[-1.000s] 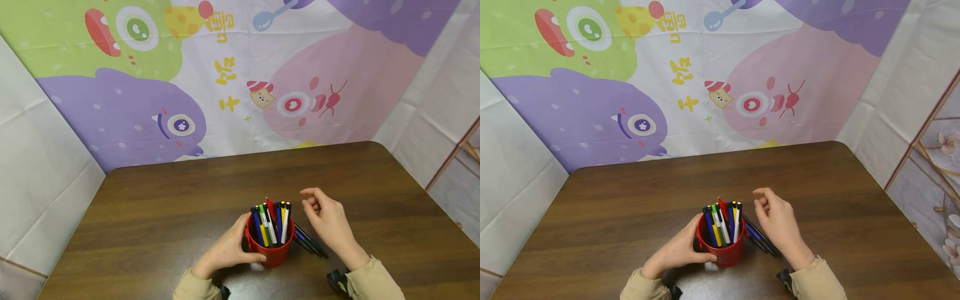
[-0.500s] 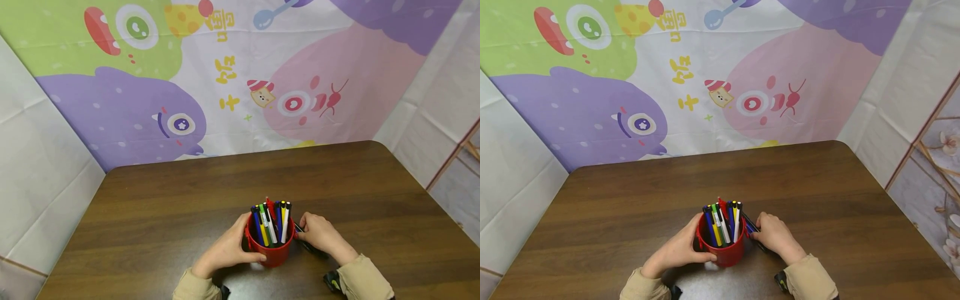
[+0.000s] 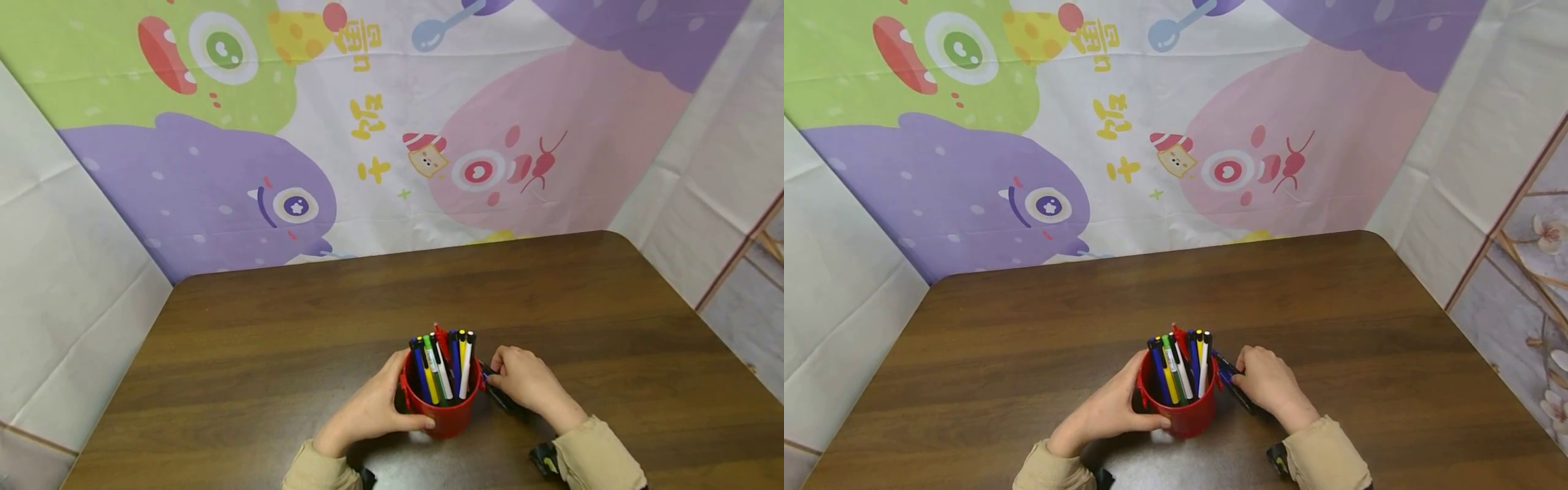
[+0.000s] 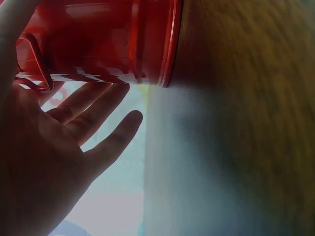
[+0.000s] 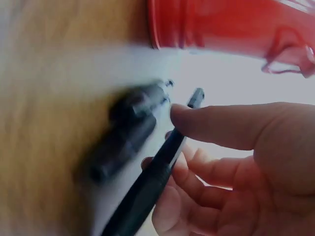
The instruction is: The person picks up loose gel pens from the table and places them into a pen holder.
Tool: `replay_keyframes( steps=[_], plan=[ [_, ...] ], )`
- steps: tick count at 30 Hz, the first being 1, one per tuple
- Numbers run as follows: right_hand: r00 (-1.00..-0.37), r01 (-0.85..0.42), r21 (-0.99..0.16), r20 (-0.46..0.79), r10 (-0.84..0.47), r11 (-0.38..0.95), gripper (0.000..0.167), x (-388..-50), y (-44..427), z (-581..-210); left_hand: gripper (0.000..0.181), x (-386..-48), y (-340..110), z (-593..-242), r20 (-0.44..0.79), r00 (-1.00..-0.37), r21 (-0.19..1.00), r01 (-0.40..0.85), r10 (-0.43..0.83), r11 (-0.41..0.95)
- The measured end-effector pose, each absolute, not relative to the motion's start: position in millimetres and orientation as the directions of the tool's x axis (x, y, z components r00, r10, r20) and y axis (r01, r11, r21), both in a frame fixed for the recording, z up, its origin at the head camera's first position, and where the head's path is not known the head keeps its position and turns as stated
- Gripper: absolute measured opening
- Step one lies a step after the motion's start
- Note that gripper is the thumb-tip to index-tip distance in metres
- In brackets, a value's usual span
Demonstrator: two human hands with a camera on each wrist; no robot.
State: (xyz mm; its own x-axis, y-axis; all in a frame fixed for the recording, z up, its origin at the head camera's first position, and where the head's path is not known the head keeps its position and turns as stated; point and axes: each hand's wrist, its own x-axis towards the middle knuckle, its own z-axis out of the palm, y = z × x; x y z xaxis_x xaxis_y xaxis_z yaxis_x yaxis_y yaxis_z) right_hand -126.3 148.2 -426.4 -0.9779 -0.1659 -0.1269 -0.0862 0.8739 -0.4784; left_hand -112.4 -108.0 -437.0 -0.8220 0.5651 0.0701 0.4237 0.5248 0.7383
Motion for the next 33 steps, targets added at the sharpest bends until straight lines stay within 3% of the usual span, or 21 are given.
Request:
replay_keyframes(
  steps=[5, 9, 14, 20, 25, 30, 33],
  plan=[
    [-0.994, -0.086, -0.489, -0.013, -0.106, 0.868, 0.013, -127, 159, -413, 0.092, -112, -108, -436, 0.066, -0.82, 0.746, 0.418, 0.568, 0.517],
    [-0.979, -0.124, -0.531, 0.204, -0.016, 0.838, 0.017, -123, 165, -394, 0.092, -112, -108, -436, 0.075, -0.817, 0.748, 0.425, 0.571, 0.51],
    [-0.861, -0.248, -0.651, 0.488, 0.145, 0.717, 0.025, -112, 162, -372, 0.092, -113, -109, -436, 0.082, -0.816, 0.745, 0.432, 0.573, 0.509],
    [-0.68, -0.559, -0.635, 0.719, 0.143, 0.534, 0.069, -100, 152, -359, 0.091, -113, -110, -438, 0.09, -0.814, 0.743, 0.439, 0.574, 0.506],
    [-0.636, -0.676, -0.574, 0.772, 0.028, 0.462, 0.076, -95, 143, -359, 0.091, -113, -109, -438, 0.091, -0.812, 0.749, 0.437, 0.576, 0.498],
    [-0.668, -0.669, -0.554, 0.741, -0.074, 0.496, 0.081, -92, 133, -365, 0.091, -113, -108, -438, 0.091, -0.813, 0.751, 0.435, 0.575, 0.496],
    [-0.691, -0.665, -0.543, 0.708, -0.146, 0.514, 0.073, -92, 127, -369, 0.091, -114, -108, -439, 0.092, -0.814, 0.75, 0.436, 0.574, 0.497]
  ],
)
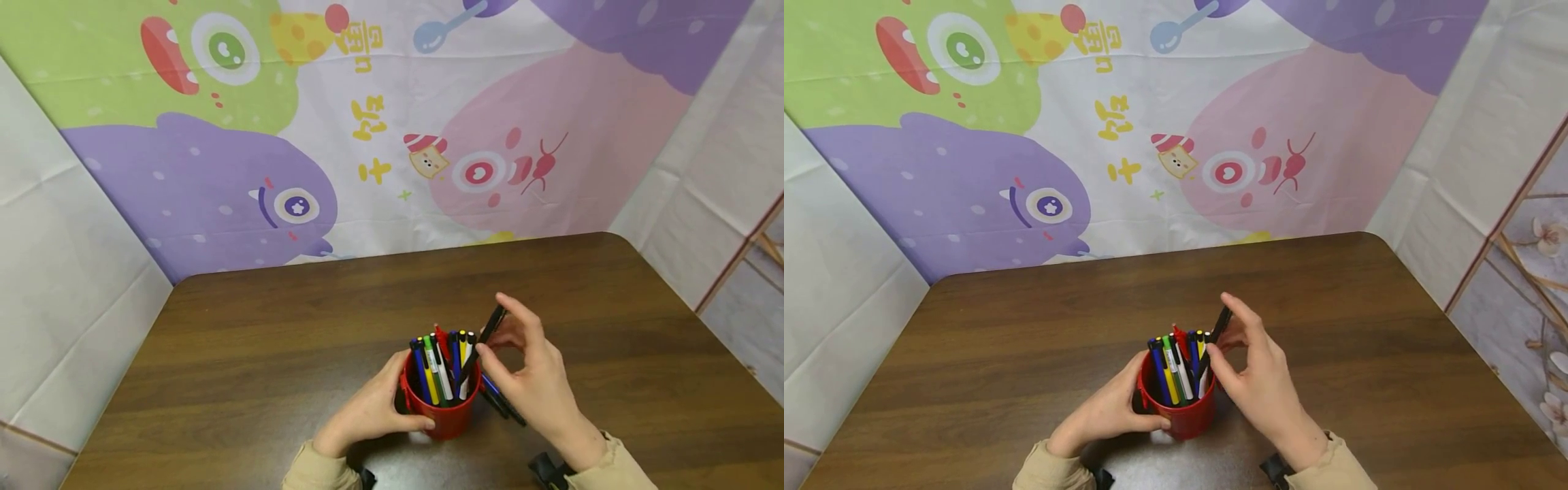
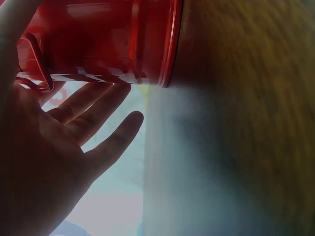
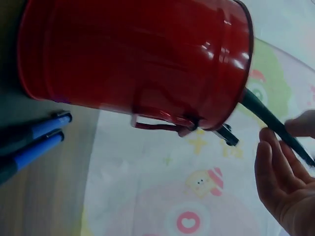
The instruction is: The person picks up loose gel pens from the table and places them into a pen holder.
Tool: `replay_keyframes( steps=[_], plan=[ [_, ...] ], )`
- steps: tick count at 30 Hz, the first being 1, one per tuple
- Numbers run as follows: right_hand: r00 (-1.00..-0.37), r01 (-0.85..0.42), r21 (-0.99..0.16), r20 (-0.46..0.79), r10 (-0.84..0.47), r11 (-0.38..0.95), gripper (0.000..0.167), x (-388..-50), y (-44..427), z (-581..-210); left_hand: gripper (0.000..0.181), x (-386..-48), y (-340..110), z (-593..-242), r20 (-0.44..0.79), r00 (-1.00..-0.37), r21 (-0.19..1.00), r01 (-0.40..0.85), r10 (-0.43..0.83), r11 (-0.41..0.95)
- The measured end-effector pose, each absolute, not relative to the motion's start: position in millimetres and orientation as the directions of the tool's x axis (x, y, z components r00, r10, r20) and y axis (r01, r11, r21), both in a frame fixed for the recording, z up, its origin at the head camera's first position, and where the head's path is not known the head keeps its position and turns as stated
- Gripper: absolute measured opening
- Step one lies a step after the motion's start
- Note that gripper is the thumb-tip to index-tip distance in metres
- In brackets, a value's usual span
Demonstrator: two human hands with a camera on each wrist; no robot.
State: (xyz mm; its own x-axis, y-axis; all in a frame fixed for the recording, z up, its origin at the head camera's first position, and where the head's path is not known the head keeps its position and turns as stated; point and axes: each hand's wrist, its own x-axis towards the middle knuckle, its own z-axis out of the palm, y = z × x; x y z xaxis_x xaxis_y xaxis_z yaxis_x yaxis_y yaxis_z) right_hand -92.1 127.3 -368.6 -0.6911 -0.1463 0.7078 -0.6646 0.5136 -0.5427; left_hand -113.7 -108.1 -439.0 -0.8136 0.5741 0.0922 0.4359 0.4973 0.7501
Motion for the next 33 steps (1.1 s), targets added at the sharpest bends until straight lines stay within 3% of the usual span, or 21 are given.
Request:
replay_keyframes(
  steps=[7, 15, 20, 23, 26, 30, 33],
  plan=[
    [-0.714, -0.661, -0.504, 0.651, -0.258, 0.556, 0.04, -98, 123, -378, 0.091, -115, -107, -439, 0.09, -0.813, 0.749, 0.436, 0.576, 0.499],
    [-0.732, -0.65, -0.488, 0.607, -0.308, 0.583, 0.032, -103, 121, -388, 0.086, -113, -108, -437, 0.087, -0.822, 0.727, 0.439, 0.563, 0.528],
    [-0.797, -0.547, -0.548, 0.571, -0.195, 0.633, 0.024, -108, 128, -389, 0.086, -113, -109, -437, 0.101, -0.822, 0.712, 0.453, 0.56, 0.537],
    [-0.888, -0.393, -0.569, 0.438, -0.138, 0.722, 0.016, -114, 135, -395, 0.086, -113, -109, -437, 0.099, -0.825, 0.707, 0.452, 0.556, 0.545],
    [-0.966, -0.249, -0.526, 0.201, -0.166, 0.813, 0.012, -119, 138, -404, 0.086, -112, -109, -438, 0.096, -0.828, 0.707, 0.447, 0.553, 0.547],
    [-0.978, -0.154, -0.486, -0.049, -0.203, 0.86, 0.019, -122, 139, -420, 0.085, -112, -108, -438, 0.099, -0.826, 0.71, 0.449, 0.554, 0.543],
    [-0.976, -0.122, -0.489, -0.098, -0.193, 0.864, 0.022, -122, 137, -428, 0.085, -112, -109, -438, 0.096, -0.827, 0.713, 0.446, 0.555, 0.541]
  ],
)
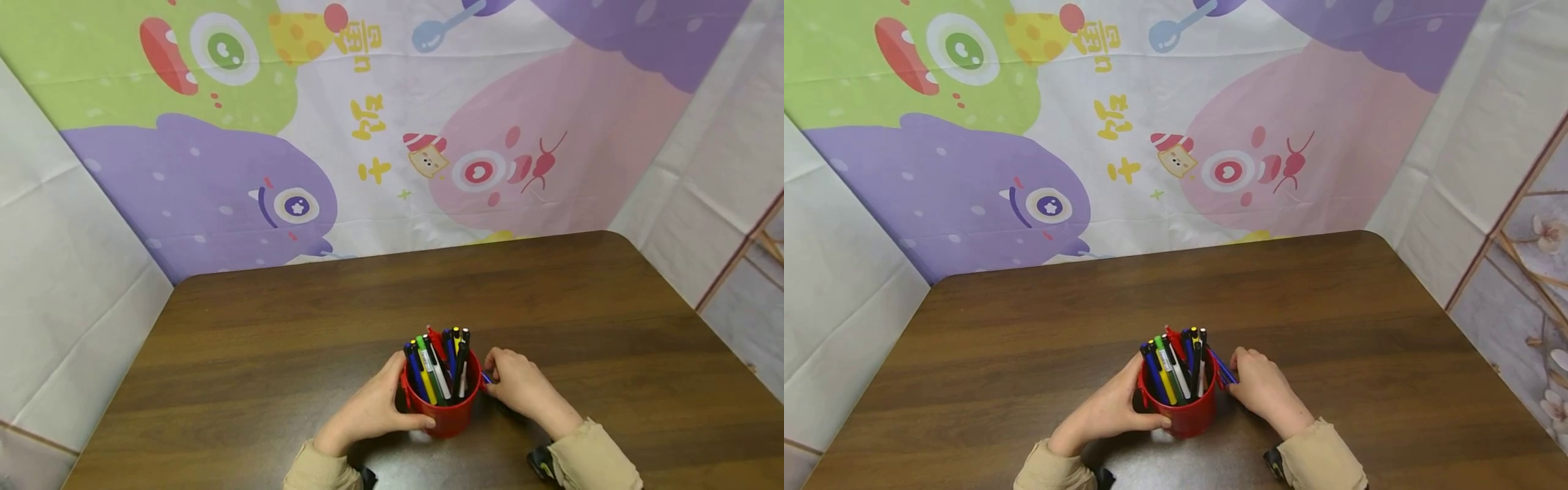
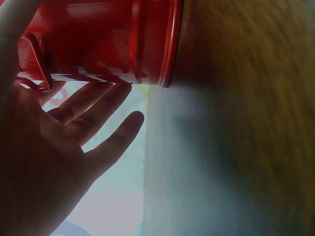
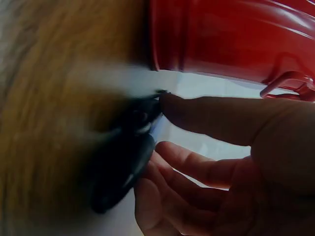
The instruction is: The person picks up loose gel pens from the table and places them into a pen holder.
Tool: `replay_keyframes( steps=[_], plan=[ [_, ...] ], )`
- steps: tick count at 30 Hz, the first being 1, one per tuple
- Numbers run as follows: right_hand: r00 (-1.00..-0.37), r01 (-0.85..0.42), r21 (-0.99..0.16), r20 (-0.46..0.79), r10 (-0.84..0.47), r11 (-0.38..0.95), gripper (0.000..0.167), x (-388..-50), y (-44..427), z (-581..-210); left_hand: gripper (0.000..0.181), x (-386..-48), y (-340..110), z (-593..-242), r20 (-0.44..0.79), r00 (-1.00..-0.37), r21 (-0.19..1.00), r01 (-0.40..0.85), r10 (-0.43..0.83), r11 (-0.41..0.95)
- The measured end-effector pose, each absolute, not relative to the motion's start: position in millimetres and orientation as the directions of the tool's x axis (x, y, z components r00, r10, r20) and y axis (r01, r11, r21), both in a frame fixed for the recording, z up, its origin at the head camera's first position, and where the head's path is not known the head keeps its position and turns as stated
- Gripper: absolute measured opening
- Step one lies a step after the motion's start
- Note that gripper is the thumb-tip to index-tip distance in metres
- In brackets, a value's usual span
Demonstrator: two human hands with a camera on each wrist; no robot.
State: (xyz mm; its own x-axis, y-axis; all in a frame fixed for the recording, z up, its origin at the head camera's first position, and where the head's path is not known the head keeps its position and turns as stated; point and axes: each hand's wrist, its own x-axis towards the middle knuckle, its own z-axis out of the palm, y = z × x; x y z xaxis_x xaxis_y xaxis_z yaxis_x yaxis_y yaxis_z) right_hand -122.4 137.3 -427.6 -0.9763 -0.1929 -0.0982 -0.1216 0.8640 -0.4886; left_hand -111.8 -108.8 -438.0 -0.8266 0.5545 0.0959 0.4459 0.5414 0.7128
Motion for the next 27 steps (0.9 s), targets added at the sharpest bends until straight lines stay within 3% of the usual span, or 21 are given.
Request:
replay_keyframes(
  steps=[15, 22, 27],
  plan=[
    [-0.975, -0.119, -0.509, -0.105, -0.198, 0.852, 0.019, -121, 135, -434, 0.085, -112, -108, -440, 0.099, -0.824, 0.715, 0.448, 0.557, 0.536],
    [-0.991, -0.102, -0.501, -0.026, -0.132, 0.859, 0.01, -123, 143, -422, 0.085, -112, -109, -442, 0.114, -0.821, 0.714, 0.46, 0.56, 0.528],
    [-0.991, -0.091, -0.571, 0.13, -0.02, 0.816, 0.015, -122, 154, -397, 0.084, -112, -109, -441, 0.125, -0.819, 0.714, 0.466, 0.561, 0.522]
  ],
)
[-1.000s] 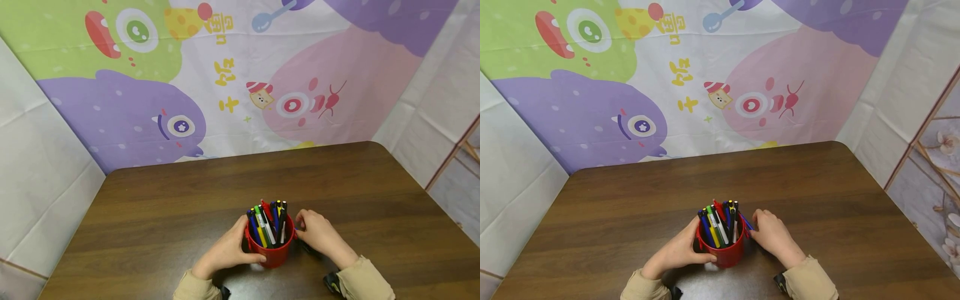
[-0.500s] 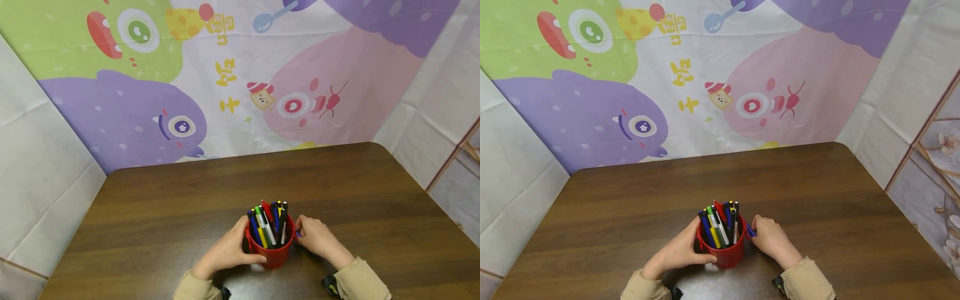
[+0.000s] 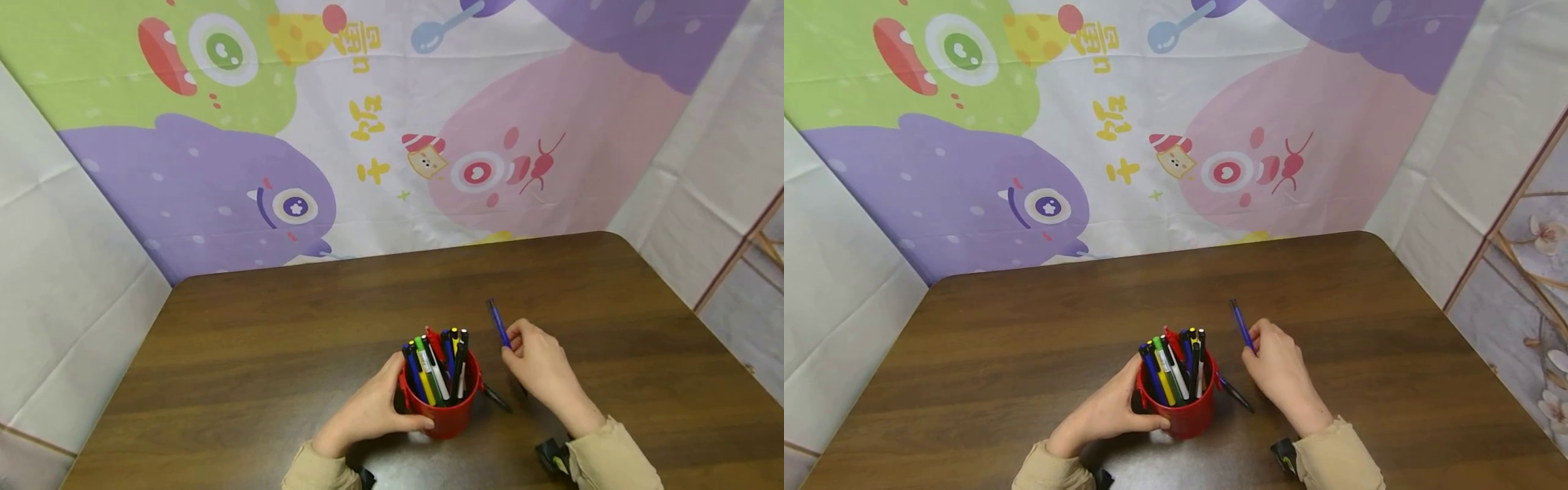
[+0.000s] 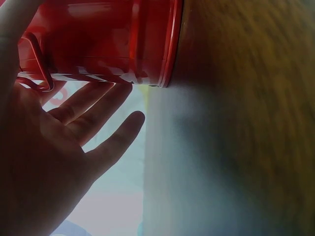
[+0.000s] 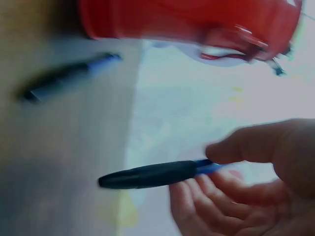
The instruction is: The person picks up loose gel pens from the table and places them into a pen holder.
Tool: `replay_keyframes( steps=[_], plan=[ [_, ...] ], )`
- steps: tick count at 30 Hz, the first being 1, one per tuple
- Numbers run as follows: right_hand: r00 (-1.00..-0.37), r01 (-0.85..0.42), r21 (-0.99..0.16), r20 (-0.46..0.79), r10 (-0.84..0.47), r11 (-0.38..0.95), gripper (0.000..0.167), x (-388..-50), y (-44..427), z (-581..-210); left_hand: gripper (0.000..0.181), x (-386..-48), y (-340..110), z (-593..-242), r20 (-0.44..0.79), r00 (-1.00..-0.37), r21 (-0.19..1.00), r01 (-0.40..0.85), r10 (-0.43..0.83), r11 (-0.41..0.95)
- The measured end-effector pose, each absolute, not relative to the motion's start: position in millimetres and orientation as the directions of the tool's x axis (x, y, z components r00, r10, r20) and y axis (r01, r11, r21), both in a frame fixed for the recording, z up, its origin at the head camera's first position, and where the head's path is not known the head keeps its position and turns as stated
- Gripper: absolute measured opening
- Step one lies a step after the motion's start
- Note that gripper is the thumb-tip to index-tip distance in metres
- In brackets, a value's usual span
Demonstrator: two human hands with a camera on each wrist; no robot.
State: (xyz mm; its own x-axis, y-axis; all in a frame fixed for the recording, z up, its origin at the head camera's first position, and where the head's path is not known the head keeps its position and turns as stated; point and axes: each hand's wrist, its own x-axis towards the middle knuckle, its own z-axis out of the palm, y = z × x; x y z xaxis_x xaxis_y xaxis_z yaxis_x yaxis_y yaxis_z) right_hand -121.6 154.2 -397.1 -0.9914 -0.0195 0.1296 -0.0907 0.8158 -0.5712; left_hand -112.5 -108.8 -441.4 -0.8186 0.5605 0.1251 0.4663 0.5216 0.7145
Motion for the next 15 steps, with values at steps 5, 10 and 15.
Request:
replay_keyframes(
  steps=[5, 10, 15],
  plan=[
    [-0.934, -0.168, -0.654, 0.345, 0.092, 0.738, 0.021, -111, 156, -375, 0.084, -113, -109, -440, 0.117, -0.82, 0.714, 0.462, 0.56, 0.526],
    [-0.826, -0.378, -0.707, 0.549, 0.127, 0.598, 0.048, -100, 149, -363, 0.085, -113, -109, -440, 0.111, -0.821, 0.711, 0.459, 0.559, 0.533],
    [-0.72, -0.615, -0.664, 0.693, 0.039, 0.426, 0.089, -91, 140, -357, 0.085, -113, -109, -439, 0.107, -0.82, 0.715, 0.456, 0.562, 0.53]
  ],
)
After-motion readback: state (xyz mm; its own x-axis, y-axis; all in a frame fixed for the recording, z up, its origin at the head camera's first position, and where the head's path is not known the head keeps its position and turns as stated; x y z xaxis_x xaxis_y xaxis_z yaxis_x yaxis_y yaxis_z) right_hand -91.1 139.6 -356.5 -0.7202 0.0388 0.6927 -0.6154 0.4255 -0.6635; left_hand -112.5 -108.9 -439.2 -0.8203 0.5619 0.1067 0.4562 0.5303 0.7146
